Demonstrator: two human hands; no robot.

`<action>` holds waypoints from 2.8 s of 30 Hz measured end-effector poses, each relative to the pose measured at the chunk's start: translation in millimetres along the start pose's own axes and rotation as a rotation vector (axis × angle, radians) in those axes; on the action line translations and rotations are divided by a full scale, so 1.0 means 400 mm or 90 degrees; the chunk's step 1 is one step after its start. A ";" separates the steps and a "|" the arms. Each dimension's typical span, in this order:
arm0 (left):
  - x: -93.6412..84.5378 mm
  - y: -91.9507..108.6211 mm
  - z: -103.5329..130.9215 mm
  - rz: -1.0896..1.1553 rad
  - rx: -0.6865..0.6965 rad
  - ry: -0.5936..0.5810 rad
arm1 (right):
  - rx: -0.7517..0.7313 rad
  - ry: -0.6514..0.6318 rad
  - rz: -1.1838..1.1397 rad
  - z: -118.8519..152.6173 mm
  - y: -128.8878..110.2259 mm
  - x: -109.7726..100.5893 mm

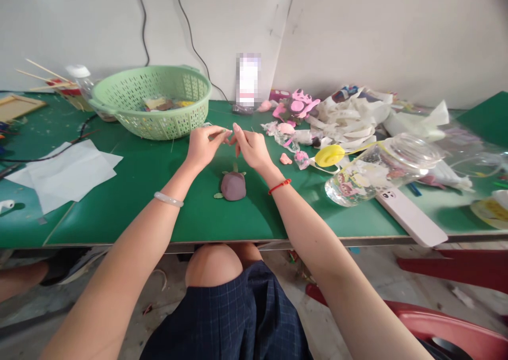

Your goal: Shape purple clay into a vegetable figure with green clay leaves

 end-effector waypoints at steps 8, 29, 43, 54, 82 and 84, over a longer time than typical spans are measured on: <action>0.007 -0.017 0.002 0.030 -0.027 -0.013 | -0.022 -0.003 0.036 0.000 -0.002 0.001; 0.008 -0.066 0.015 0.254 -0.199 0.065 | 0.034 0.012 -0.054 -0.016 0.026 -0.004; 0.058 -0.016 0.005 0.181 -0.042 -0.138 | 0.020 -0.067 -0.201 -0.018 0.007 0.006; 0.025 -0.014 0.002 0.224 -0.108 -0.010 | 0.086 -0.089 -0.283 -0.019 0.020 0.014; -0.001 0.009 0.002 0.140 -0.028 0.063 | 0.189 -0.056 -0.279 -0.012 0.032 0.010; -0.003 0.009 0.002 0.131 -0.033 0.060 | 0.202 -0.041 -0.283 -0.016 0.043 0.004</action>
Point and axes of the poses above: each hand's wrist, its own z-axis away from the middle knuckle, its own x-axis out of the palm, y = z × x, the point moved 8 cm from there along -z, towards the middle knuckle, and after that the axes turned 6 degrees about x, right-handed, at the moved point
